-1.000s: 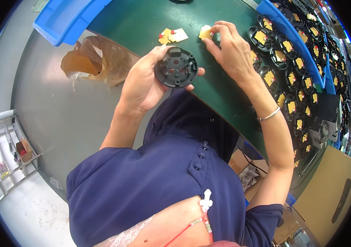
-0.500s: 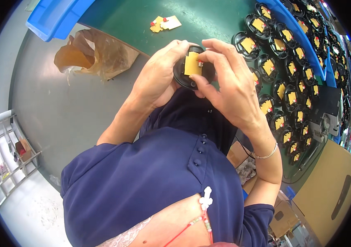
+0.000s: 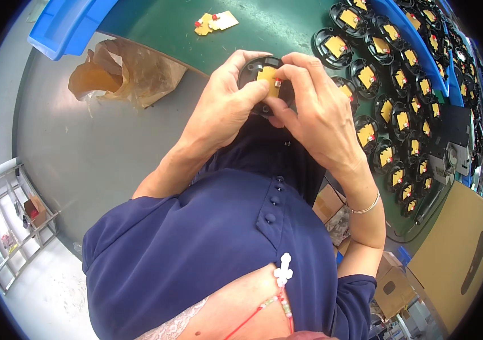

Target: Assembling small plastic components into a base and securing them using an electric screwdriver.

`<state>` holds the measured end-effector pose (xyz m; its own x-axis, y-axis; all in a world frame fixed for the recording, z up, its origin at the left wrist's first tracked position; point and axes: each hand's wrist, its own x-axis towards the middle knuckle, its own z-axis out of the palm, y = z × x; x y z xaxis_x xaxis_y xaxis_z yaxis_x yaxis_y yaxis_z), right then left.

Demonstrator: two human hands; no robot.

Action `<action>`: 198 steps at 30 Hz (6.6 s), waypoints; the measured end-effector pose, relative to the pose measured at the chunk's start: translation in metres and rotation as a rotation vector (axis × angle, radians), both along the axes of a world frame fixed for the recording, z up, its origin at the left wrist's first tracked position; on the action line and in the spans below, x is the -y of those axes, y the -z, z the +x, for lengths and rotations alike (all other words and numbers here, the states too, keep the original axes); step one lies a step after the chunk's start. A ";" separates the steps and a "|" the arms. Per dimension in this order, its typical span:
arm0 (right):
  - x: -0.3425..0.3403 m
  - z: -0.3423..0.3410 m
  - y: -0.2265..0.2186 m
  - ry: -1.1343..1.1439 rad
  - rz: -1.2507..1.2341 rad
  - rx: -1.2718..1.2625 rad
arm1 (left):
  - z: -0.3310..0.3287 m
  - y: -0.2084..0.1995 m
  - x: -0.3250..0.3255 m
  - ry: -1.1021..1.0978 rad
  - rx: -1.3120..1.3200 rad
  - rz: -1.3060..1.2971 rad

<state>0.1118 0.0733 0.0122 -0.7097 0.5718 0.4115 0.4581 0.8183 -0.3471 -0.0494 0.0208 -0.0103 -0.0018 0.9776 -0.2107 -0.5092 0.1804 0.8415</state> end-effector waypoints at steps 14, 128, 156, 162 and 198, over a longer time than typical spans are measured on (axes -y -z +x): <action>0.024 0.006 -0.006 0.254 -0.927 -0.631 | 0.029 -0.011 0.014 0.011 -0.340 0.301; 0.026 0.018 0.008 0.103 0.079 -0.050 | 0.015 -0.006 0.014 0.096 -0.081 -0.016; 0.048 0.021 0.000 0.132 -0.258 -0.315 | 0.021 -0.011 0.016 0.007 -0.548 0.277; 0.056 0.013 0.002 0.210 -0.139 -0.261 | 0.026 -0.008 0.023 -0.050 -0.524 0.276; -0.049 -0.090 0.001 -0.116 0.081 0.100 | -0.209 -0.007 -0.246 -0.265 -1.588 0.497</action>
